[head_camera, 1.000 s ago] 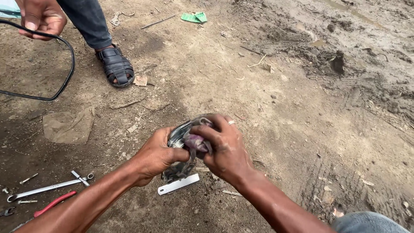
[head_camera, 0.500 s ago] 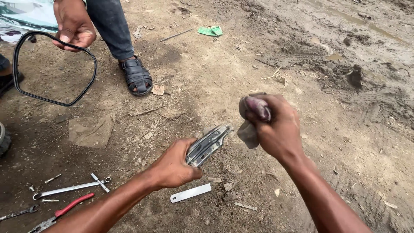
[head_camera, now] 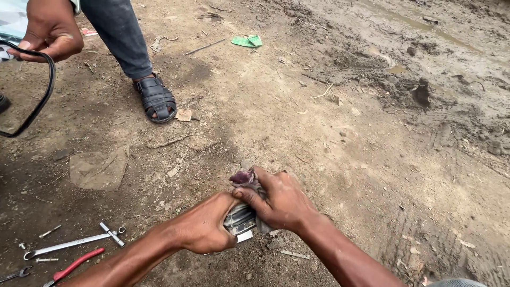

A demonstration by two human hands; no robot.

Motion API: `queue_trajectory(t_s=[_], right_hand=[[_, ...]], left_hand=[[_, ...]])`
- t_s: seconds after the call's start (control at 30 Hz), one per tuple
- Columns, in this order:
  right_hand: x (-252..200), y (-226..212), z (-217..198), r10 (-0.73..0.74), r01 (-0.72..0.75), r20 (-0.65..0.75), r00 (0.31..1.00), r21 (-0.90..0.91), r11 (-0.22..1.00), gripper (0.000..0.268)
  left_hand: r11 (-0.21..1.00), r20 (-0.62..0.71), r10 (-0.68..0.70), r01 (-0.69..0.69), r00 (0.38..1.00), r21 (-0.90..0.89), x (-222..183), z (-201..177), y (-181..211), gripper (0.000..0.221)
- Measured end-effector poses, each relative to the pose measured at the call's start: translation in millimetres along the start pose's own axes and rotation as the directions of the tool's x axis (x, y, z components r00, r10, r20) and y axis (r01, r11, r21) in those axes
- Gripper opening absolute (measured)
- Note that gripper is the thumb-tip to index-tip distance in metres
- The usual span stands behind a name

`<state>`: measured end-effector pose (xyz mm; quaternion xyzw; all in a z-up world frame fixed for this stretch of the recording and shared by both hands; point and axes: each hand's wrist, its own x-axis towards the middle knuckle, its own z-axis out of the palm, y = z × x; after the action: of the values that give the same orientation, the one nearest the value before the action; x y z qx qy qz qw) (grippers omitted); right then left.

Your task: Clean dirt and grease from a metal engine cover and gasket housing using a rag.

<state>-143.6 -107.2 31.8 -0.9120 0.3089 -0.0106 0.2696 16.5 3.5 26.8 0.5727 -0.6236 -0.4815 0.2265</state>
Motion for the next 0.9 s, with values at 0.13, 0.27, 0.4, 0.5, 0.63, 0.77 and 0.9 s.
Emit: queue_trajectory(t_s=[0.13, 0.27, 0.4, 0.5, 0.63, 0.77, 0.9], right_hand=[[15, 39, 20, -0.134, 0.164, -0.142, 0.981, 0.225, 0.96, 0.053], [12, 24, 16, -0.092, 0.129, -0.157, 0.983, 0.239, 0.963, 0.05], [9, 3, 12, -0.036, 0.043, -0.123, 0.992, 0.051, 0.998, 0.044], [15, -3, -4, -0.07, 0.081, -0.282, 0.957, 0.028, 0.996, 0.041], [17, 15, -43, 0.171, 0.114, -0.635, 0.753, 0.382, 0.917, 0.042], [10, 15, -25, 0.223, -0.059, -0.679, 0.7, 0.257, 0.965, 0.044], [11, -3, 16, 0.194, -0.157, -0.473, 0.859, 0.117, 0.981, 0.038]], left_hand=[[0.992, 0.077, -0.124, 0.122, 0.989, 0.028, -10, -7, -10, 0.044], [0.992, 0.107, -0.122, 0.118, 0.987, 0.038, -9, -13, -6, 0.046], [0.979, 0.093, -0.192, 0.184, 0.977, 0.086, 3, -14, 13, 0.055], [0.952, -0.024, -0.227, 0.227, 0.974, 0.203, 11, -15, 20, 0.045], [0.929, -0.196, -0.287, 0.323, 0.938, 0.181, 17, -14, 5, 0.023], [0.932, -0.283, -0.308, 0.348, 0.908, 0.104, 28, -6, -6, 0.019], [0.959, -0.345, -0.2, 0.255, 0.917, 0.122, 39, 18, -8, 0.016]])
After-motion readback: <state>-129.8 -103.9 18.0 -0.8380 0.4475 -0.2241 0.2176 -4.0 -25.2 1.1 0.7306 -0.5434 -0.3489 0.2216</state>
